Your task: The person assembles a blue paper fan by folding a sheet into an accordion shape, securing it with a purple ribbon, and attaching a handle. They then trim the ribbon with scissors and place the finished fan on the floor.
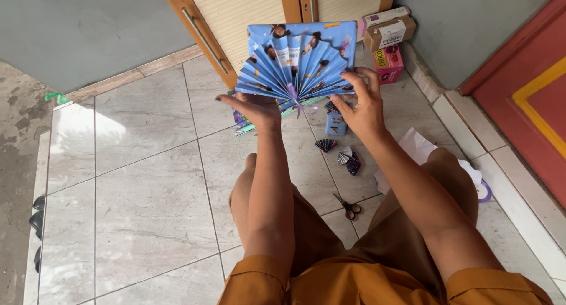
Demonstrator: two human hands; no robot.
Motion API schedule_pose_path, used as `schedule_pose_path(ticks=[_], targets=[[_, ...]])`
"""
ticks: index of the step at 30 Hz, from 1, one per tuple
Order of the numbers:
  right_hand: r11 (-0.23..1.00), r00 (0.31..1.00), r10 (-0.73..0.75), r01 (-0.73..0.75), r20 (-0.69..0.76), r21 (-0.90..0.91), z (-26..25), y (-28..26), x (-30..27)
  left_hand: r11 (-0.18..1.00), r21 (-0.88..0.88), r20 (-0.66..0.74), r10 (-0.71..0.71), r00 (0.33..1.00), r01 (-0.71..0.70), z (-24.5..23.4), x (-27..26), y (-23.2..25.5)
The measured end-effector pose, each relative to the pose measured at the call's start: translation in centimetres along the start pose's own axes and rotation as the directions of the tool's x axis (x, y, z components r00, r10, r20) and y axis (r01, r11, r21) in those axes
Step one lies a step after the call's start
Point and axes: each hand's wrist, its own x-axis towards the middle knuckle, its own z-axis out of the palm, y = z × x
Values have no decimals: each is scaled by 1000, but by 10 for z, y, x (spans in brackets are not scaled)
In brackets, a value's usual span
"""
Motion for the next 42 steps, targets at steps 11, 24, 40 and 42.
schedule_pose_path(ticks=[11, 24, 40, 42], targets=[[999, 999, 41, -41, -2, -5, -1, -5, -3, 985, 172, 249, -34, 968, -9, 3, -34, 3], [1000, 1000, 3, -4, 30, 29, 4, -21, -5, 964, 252, 168, 46, 985, -88, 21, -47, 33], [935, 973, 118, -176, 198, 309, 1, -5, -8, 927, 314, 59, 197, 979, -205, 21, -46, 30], [908, 968, 88, -175, 235, 381, -2, 0, -8, 926, 316, 40, 203, 978, -205, 21, -46, 30]])
